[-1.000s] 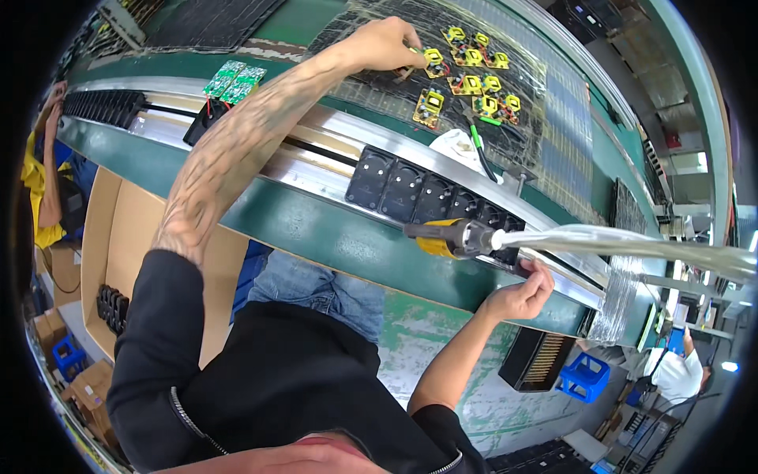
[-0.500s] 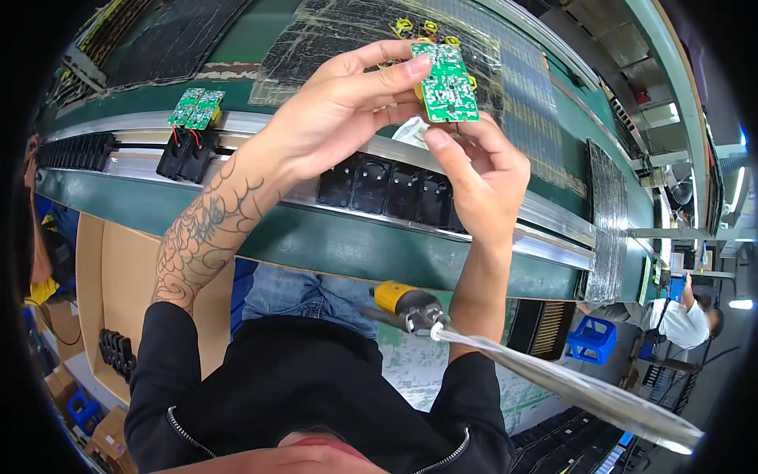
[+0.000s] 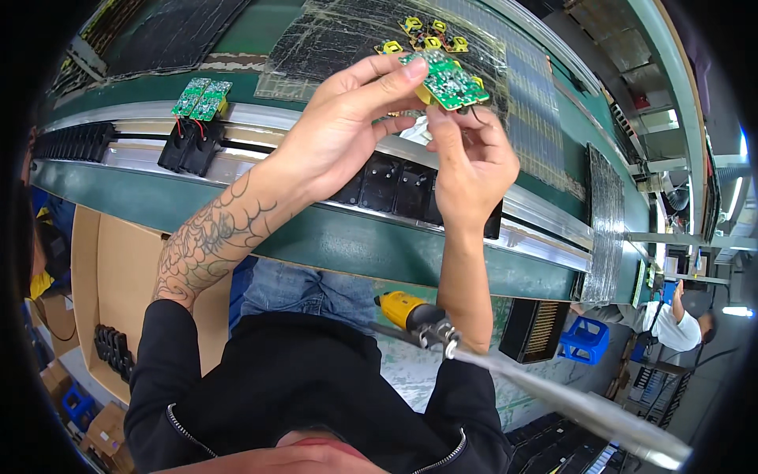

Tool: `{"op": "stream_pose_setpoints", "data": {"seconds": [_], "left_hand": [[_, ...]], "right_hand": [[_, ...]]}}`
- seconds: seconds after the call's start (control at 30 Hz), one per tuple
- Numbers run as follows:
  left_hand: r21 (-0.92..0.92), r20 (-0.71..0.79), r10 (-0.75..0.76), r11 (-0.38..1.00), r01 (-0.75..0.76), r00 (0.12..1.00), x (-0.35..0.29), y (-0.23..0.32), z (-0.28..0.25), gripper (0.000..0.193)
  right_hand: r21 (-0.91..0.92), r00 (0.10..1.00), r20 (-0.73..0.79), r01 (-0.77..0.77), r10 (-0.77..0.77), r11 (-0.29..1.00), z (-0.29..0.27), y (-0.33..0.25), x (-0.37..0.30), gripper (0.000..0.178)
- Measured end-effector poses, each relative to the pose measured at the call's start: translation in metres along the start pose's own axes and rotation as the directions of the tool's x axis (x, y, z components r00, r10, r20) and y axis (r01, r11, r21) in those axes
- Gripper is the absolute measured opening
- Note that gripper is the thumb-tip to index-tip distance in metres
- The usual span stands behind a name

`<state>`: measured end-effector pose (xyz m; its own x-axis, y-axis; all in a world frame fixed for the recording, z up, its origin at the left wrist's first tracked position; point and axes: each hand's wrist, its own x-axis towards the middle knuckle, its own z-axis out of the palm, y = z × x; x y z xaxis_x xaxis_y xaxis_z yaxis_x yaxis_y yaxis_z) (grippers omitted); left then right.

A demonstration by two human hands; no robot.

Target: Assembling electronic components on a production line using hand tools.

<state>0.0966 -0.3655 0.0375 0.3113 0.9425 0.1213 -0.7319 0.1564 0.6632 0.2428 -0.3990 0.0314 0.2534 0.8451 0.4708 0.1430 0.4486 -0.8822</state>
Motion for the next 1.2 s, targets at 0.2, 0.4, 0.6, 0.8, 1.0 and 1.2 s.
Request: {"op": "stream_pose_setpoints", "data": {"seconds": [0.2, 0.4, 0.6, 0.8, 1.0, 1.2], "left_hand": [[0.346, -0.093, 0.207, 0.924, -0.164, 0.974, 0.006, 0.035, -0.014, 0.03], [0.442, 0.026, 0.127, 0.888, -0.126, 0.992, -0.008, 0.042, -0.02, 0.031], [0.499, 0.049, 0.093, 0.86, -0.105, 0.994, -0.012, 0.035, -0.028, 0.03], [0.483, 0.004, 0.087, 0.872, -0.078, 0.996, -0.014, 0.024, -0.052, 0.026], [0.48, -0.074, 0.062, 0.877, -0.019, 0.995, -0.024, 0.022, -0.071, 0.026], [0.526, -0.091, 0.063, 0.85, -0.006, 0.994, -0.029, 0.022, -0.077, 0.024]], "right_hand": [[-0.362, 0.694, 0.605, -0.197, 0.39, 0.911, -0.031, -0.029, -0.006, 0.009], [-0.2, 0.976, 0.184, -0.08, 0.117, 0.977, -0.021, -0.021, 0.002, 0.015], [-0.213, 0.858, 0.431, -0.204, 0.279, 0.956, -0.01, -0.001, 0.002, 0.011], [-0.281, 0.774, 0.489, -0.298, 0.403, 0.913, 0.007, 0.012, -0.007, 0.007], [-0.421, 0.783, 0.519, -0.116, 0.344, 0.9, 0.018, 0.027, -0.008, 0.007], [-0.527, 0.75, 0.555, -0.017, 0.359, 0.85, 0.019, 0.027, -0.009, 0.012]]}}
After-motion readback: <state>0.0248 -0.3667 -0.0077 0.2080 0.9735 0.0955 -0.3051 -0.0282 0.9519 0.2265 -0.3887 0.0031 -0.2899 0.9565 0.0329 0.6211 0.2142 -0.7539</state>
